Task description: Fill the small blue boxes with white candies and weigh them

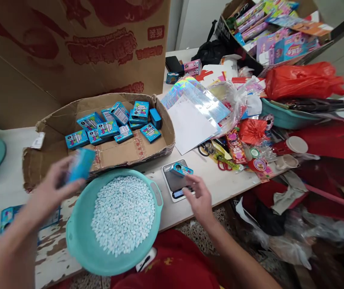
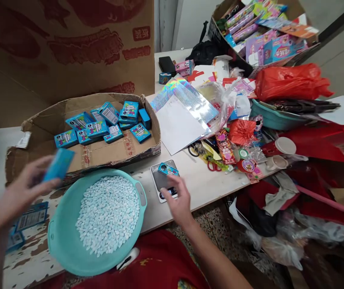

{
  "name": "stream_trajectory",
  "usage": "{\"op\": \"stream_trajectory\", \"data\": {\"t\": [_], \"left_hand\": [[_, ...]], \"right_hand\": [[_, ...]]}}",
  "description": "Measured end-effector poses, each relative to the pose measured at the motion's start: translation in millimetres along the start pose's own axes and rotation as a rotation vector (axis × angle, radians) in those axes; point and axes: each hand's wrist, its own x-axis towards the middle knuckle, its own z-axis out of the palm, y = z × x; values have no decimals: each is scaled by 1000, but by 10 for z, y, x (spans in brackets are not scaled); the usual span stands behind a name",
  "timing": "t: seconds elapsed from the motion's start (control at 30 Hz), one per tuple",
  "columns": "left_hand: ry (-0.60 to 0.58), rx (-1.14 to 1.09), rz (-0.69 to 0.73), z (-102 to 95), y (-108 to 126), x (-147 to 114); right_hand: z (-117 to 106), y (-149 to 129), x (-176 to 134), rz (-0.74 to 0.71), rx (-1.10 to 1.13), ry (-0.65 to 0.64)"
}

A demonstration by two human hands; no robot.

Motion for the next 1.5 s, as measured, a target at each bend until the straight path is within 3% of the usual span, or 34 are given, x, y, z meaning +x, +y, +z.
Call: {"op": "stream_trajectory", "data": {"t": [0.07, 0.13, 0.2, 0.23, 0.3, 0.37, 0.47, 0.53, 0.7, 0.87, 0.93, 1.03, 1.13, 1.23, 1.37, 1.5], "left_hand": [[-311, -59, 31, 449, 248, -644], [-363, -11, 28, 914, 356, -1119], [-386, -31, 30, 1260, 270, -1353], [-379, -69, 10, 1378, 161, -1387], [-227, -58, -14, 1548, -133, -1354], [-76, 96, 97, 1698, -426, -1292], [-129, 369, 422, 1939, -678, -1280], [-154, 524, 496, 2043, -711, -1289], [-66, 797, 313, 1937, -684, -1121], [28, 737, 95, 1762, -789, -1026], [128, 513, -44, 1729, -834, -1073], [304, 5, -301, 1664, -858, -1165], [380, -249, -416, 1554, -766, -1244], [413, -504, -420, 1422, -511, -1304], [396, -1097, -281, 1303, -99, -1311], [511, -1188, -207, 1267, 53, -1262]], "right_hand": [[237, -103, -203, 142, 268, -269], [463, -142, -359, 283, 524, -433], [604, -135, -452, 391, 671, -436], [633, -121, -479, 426, 700, -412], [619, -88, -508, 460, 710, -395], [547, -65, -523, 471, 679, -449], [436, -50, -546, 444, 606, -535], [397, -43, -562, 401, 541, -560], [412, -24, -608, 303, 337, -592], [456, -41, -635, 266, 298, -663], [477, -51, -622, 274, 332, -671], [547, -73, -571, 288, 301, -672], [679, -96, -508, 163, 128, -619], [854, -88, -471, -60, -71, -557], [1076, -31, -490, -173, -272, -624], [1203, -32, -522, -345, -351, -694]]}}
